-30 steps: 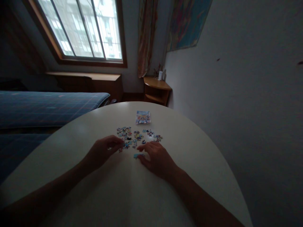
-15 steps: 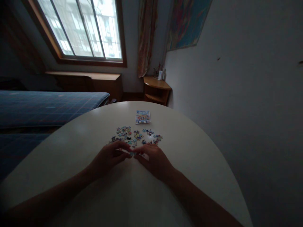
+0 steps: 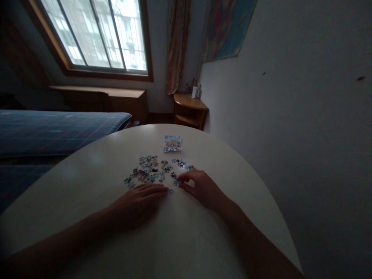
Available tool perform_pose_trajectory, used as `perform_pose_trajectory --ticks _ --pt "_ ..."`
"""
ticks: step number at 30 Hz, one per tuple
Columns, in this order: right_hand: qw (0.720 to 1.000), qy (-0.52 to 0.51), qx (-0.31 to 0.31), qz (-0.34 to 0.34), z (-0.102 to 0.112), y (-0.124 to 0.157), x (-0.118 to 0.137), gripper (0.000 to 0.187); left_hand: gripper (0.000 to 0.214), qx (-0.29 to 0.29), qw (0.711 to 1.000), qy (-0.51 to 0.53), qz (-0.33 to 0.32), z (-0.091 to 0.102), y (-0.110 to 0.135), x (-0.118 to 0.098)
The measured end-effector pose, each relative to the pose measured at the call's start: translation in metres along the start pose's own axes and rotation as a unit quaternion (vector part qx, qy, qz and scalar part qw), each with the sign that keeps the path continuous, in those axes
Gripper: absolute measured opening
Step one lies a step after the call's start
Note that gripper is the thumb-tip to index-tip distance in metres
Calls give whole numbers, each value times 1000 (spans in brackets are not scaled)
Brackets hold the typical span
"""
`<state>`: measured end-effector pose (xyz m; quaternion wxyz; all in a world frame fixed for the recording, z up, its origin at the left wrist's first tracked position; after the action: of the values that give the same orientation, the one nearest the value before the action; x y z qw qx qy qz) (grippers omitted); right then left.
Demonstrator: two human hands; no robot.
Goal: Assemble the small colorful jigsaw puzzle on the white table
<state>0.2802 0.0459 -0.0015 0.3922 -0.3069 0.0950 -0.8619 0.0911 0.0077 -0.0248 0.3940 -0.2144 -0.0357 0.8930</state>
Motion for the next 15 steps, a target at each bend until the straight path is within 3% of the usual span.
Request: perform_pose_trajectory --ticks 7,15 --pt "996 -17 80 -40 -4 3 -7 15 35 -1 1000 -26 -8 -1 1 0" --pt "992 12 118 -40 -4 4 -3 15 36 0 1000 -20 -2 -1 0 0"
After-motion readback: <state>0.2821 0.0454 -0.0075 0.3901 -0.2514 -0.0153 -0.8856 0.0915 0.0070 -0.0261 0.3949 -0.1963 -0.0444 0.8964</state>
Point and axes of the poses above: each hand's wrist, its own y-axis away from the middle knuckle, its own z-axis out of the back of the hand, x = y × z, the point moved 6 cm from there along -y, towards the middle knuckle, and after that the axes turned 14 degrees about z, right-handed, at the moved point
